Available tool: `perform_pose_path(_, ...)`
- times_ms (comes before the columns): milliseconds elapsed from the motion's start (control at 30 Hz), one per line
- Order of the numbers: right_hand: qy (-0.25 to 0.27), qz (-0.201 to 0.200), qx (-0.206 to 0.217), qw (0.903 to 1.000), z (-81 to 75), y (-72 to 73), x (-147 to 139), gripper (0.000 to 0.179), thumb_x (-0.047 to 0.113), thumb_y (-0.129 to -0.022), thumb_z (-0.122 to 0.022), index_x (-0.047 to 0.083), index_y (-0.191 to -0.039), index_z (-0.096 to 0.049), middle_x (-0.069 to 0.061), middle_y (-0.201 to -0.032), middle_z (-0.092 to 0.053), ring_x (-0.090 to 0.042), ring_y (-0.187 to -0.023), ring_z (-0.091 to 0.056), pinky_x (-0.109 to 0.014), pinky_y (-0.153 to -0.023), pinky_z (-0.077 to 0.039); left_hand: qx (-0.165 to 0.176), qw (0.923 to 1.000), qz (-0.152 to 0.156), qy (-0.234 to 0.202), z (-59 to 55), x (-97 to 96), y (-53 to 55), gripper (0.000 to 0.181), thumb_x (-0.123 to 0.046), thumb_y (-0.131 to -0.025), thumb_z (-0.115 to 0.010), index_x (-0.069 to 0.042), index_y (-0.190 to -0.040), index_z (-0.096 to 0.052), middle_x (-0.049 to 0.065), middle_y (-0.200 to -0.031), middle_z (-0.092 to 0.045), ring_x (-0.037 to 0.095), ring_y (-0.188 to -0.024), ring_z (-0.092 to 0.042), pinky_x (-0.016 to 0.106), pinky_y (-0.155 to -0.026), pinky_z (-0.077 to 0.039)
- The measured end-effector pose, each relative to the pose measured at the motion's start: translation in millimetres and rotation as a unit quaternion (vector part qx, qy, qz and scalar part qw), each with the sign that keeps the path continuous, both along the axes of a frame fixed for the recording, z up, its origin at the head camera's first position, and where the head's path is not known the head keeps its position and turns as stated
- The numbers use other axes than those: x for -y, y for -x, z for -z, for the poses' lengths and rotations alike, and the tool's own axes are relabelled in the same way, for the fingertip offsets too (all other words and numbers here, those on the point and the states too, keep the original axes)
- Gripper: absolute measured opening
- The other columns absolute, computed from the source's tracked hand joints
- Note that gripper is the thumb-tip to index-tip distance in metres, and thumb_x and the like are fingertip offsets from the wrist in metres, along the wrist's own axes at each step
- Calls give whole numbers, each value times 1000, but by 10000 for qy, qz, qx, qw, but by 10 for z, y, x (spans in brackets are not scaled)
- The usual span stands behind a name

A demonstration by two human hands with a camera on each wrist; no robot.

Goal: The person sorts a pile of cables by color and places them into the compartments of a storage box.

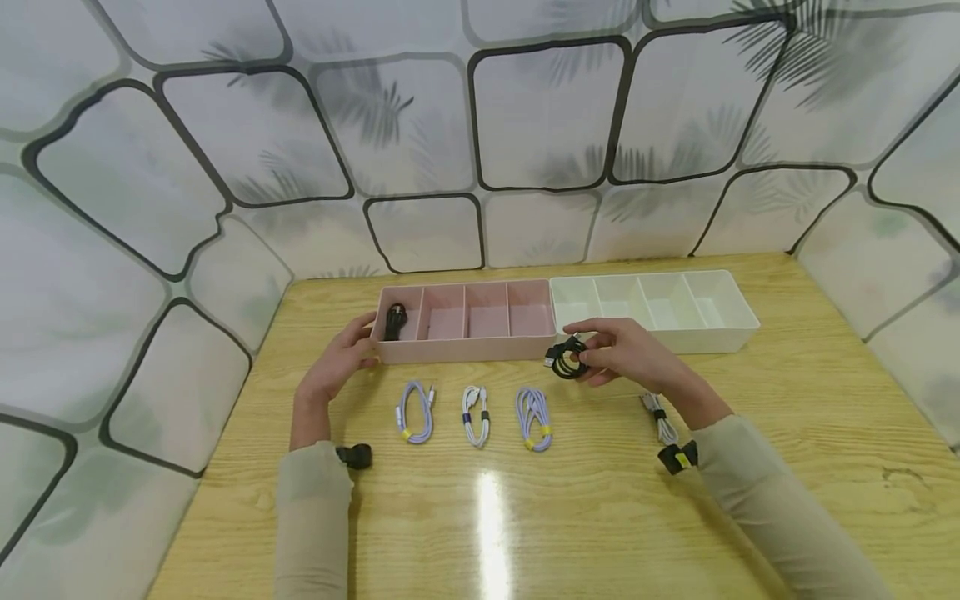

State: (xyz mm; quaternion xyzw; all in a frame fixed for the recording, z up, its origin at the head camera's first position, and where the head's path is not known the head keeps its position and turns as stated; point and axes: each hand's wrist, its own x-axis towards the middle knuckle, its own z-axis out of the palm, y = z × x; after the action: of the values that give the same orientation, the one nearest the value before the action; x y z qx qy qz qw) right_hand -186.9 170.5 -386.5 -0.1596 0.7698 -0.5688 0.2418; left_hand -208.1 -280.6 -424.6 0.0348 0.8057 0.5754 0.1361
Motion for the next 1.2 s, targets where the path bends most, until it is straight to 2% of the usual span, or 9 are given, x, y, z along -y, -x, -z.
perform_pose_path(200, 34, 20, 104, 9999, -60, 84, 147, 50, 11, -92, -60, 5, -139, -44, -26, -109, -62, -42, -91, -65, -53, -76, -52, 12, 10000, -22, 64, 2, 11, 10, 55, -15, -99, -40, -16, -151, -22, 19, -151, -26, 36, -129, -39, 52, -99, -39)
perform_pose_path(567, 166, 93, 216, 9996, -37, 226, 335, 49, 6, -92, -59, 2, -138, -45, -23, -107, -63, -28, -87, -67, -53, -79, -51, 2, 10000, 35, 37, -19, 20, 13, 55, -16, -99, -41, -17, -151, -22, 19, -151, -25, 37, -129, -38, 52, -99, -39)
perform_pose_path(867, 157, 28, 171, 9997, -54, 323, 489, 50, 4, -92, -58, 3, -140, -44, -23, -108, -63, -28, -87, -67, -52, -80, -50, 28, 10000, -1, 13, 6, 29, 9, 55, -16, -99, -40, -16, -151, -22, 20, -151, -25, 38, -129, -38, 52, -100, -39)
perform_pose_path(933, 174, 25, 139, 9997, -47, 356, 525, 50, 3, -92, -57, 3, -140, -43, -22, -107, -64, -28, -86, -68, -52, -79, -51, 64, 10000, -3, -64, -21, 15, -4, 55, -14, -100, -40, -15, -151, -21, 21, -151, -24, 39, -130, -37, 53, -100, -37)
perform_pose_path(1133, 31, 22, -12, 10000, -43, 458, 665, 48, 4, -92, -57, 3, -139, -46, -23, -107, -64, -28, -80, -69, -47, -73, -54, 133, 9997, 41, -194, -198, -66, -93, 57, -9, -98, -39, -8, -151, -19, 25, -150, -22, 42, -130, -35, 56, -101, -35)
perform_pose_path(1200, 31, -4, -2, 10000, -45, 489, 721, 48, 4, -92, -57, 4, -138, -46, -24, -108, -63, -29, -80, -69, -45, -73, -55, 124, 9997, 45, -201, -217, -77, -103, 57, -9, -98, -39, -8, -151, -19, 26, -150, -22, 43, -129, -35, 56, -101, -34)
